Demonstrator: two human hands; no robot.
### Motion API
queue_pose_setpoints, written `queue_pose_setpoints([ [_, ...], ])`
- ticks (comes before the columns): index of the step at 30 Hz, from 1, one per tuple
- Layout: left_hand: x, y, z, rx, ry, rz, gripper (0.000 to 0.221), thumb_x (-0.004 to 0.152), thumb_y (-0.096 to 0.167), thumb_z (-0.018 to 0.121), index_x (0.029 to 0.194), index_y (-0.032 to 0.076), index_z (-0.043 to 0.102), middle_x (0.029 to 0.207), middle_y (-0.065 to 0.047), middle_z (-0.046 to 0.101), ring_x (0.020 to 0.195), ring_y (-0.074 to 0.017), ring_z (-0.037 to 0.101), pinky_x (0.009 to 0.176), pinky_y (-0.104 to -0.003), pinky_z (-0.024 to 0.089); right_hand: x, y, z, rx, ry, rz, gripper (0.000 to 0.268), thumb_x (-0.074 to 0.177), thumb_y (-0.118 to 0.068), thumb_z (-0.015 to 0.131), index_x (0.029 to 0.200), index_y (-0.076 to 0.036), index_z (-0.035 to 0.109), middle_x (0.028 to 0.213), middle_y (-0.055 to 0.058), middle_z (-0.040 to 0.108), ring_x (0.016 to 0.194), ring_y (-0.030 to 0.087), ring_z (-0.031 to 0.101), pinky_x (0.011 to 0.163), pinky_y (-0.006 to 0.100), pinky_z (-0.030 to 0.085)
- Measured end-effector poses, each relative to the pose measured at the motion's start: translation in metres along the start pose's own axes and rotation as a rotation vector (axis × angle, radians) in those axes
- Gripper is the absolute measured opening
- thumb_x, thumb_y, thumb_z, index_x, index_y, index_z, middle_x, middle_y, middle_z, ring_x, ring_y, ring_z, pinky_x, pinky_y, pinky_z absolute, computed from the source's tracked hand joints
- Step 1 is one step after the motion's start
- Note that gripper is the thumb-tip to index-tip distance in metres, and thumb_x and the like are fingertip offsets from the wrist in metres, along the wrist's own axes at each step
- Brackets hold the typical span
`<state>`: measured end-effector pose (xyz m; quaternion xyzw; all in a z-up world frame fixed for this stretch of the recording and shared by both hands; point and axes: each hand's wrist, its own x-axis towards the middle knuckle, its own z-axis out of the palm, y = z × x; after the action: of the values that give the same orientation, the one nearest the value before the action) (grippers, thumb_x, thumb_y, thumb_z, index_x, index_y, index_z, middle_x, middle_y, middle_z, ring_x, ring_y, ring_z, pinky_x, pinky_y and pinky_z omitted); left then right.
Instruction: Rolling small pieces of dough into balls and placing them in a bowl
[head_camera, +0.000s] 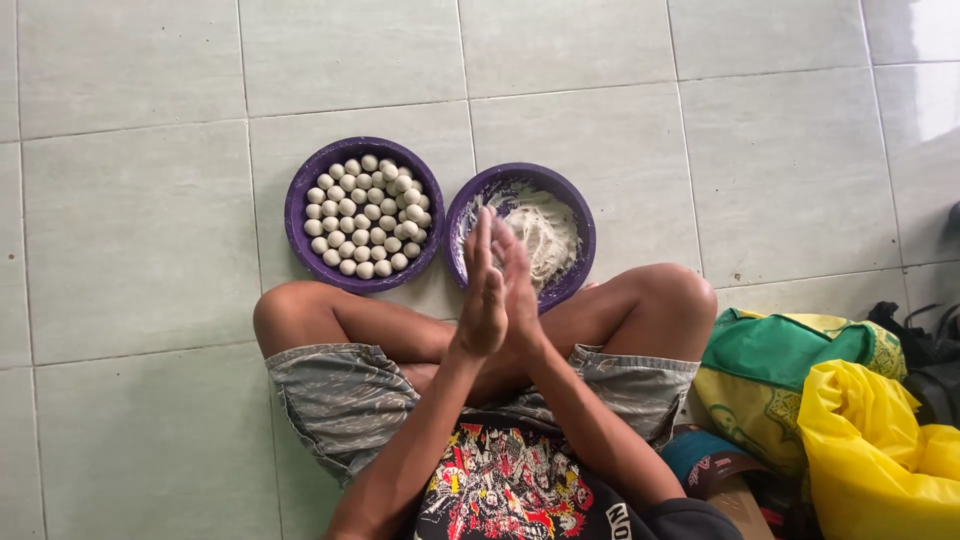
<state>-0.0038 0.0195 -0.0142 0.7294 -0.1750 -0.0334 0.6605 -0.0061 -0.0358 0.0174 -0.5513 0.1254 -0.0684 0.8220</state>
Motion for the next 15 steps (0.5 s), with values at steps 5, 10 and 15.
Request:
queue_pose_setpoints([
  [5,0.007,0.008,0.001,-0.004,0.014,0.027,0.082,0.105,0.060,0.013,0.164,0.004,0.010,0.163,-0.026,0.020,0.154,-0.0412,0.017,0.126,-0.052,0.010,-0.016,-0.050,0.011,-0.023,-0.049,0.038,0.079,0.105,-0.054,0.025,0.160,0.002,0.022,0.164,0.032,0.017,0.151,0.054,0.010,0.116,0.071,0.003],
  [10,-0.017,0.017,0.011,-0.017,0.021,0.034,0.082,0.105,0.060,0.013,0.164,0.004,0.011,0.163,-0.026,0.020,0.154,-0.0410,0.018,0.126,-0.052,0.010,-0.004,-0.002,-0.024,0.168,0.020,0.016,0.074,0.109,-0.050,0.024,0.161,0.001,0.017,0.164,0.032,0.017,0.150,0.053,0.013,0.119,0.067,0.003],
  [15,0.007,0.016,-0.003,-0.039,0.030,0.050,0.082,0.105,0.060,0.013,0.164,0.004,0.011,0.163,-0.025,0.020,0.154,-0.0408,0.018,0.126,-0.052,0.010,-0.020,-0.029,-0.008,0.038,-0.004,0.042,0.072,0.107,-0.052,0.021,0.161,-0.004,0.023,0.166,0.023,0.021,0.153,0.046,0.011,0.121,0.062,0.007],
])
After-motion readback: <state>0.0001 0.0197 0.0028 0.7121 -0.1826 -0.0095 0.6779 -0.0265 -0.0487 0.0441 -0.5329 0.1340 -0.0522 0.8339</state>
